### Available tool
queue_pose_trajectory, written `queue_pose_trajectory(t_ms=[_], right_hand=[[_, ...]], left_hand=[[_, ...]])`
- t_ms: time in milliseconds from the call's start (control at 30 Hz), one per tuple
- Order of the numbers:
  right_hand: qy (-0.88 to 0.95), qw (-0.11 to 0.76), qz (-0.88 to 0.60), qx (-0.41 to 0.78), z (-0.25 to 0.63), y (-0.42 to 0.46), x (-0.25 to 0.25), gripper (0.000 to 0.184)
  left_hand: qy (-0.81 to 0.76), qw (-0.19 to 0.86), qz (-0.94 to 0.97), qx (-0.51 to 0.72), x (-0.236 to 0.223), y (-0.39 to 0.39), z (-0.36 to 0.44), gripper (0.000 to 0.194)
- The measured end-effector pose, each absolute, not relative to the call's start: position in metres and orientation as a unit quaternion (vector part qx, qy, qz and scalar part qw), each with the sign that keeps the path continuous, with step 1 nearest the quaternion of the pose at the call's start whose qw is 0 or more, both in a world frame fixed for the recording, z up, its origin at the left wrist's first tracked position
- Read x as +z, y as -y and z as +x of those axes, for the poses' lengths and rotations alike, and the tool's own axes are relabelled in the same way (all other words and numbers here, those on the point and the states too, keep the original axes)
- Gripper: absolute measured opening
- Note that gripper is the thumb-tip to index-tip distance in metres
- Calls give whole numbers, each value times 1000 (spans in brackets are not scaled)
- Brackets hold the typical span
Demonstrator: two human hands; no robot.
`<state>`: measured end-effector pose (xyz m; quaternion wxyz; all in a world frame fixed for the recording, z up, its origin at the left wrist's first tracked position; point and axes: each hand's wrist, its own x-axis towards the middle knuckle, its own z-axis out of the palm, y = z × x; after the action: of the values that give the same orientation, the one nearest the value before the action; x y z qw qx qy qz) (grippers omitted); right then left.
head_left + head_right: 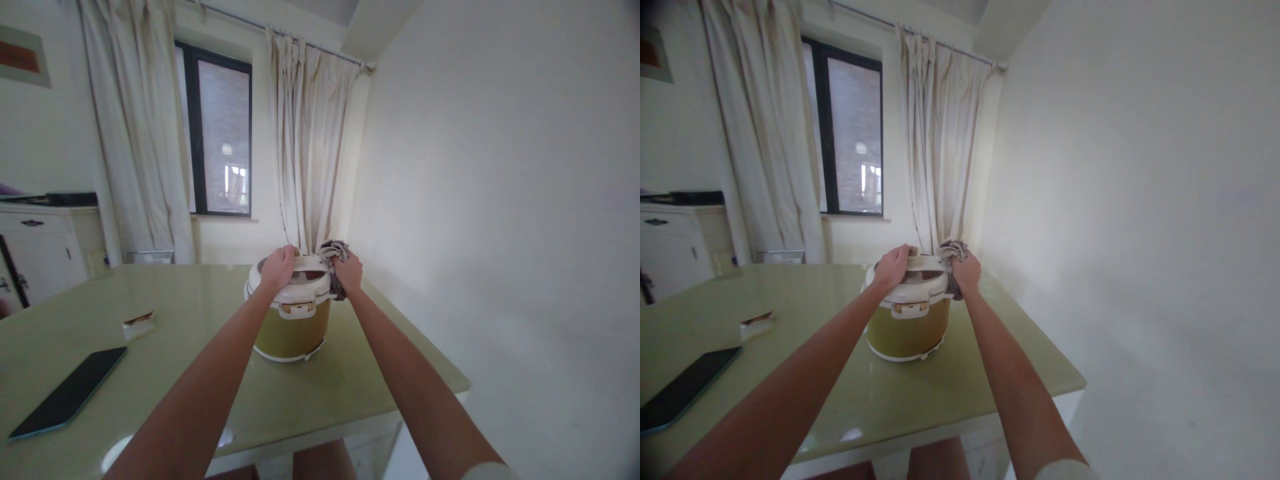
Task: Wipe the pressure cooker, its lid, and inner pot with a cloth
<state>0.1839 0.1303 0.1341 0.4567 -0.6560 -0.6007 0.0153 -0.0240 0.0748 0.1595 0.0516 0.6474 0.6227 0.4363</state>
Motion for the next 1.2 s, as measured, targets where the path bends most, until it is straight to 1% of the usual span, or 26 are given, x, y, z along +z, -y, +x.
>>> queue_pose_trajectory(t_ms=[67,133,233,300,367,433,533,633,733,833,900,967,1033,1100,1200], right_hand=[[560,476,-676,62,192,-133,119,46],[564,495,-658,70,198,-125,103,44],[618,523,-587,5,199,-100,82,39],[666,520,-534,-38,197,-82,75,38],[702,508,-497,-45,197,-71,76,39],[718,497,-486,-18,200,-72,81,38],[684,507,-524,20,206,-90,86,39],[587,537,-603,58,207,-110,80,47],[500,580,-637,96,201,-116,61,55],[446,637,-621,101,189,-104,28,57],[451,649,-603,109,179,-89,-1,57],[480,641,-587,119,168,-73,-32,57],[490,653,-568,109,162,-64,-55,55],[497,666,-549,92,164,-68,-64,54],[504,644,-567,98,178,-93,-49,48]], left_hand=[[-624,46,647,437,160,-74,-24,64],[-626,38,644,438,159,-73,-23,63],[-629,23,644,435,160,-73,-22,62],[-631,15,644,432,160,-73,-21,61],[-634,12,644,429,160,-73,-21,60],[-633,16,647,426,161,-72,-21,59],[-629,22,652,422,162,-70,-21,59],[-632,21,649,422,162,-70,-22,60],[-632,19,649,422,161,-70,-21,59],[-631,16,650,422,161,-71,-21,58],[-633,16,649,421,161,-72,-21,58],[-637,16,648,417,160,-73,-21,58],[-638,14,649,414,160,-73,-21,56],[-637,10,651,412,160,-73,-21,55],[-636,10,650,415,160,-72,-21,55]])
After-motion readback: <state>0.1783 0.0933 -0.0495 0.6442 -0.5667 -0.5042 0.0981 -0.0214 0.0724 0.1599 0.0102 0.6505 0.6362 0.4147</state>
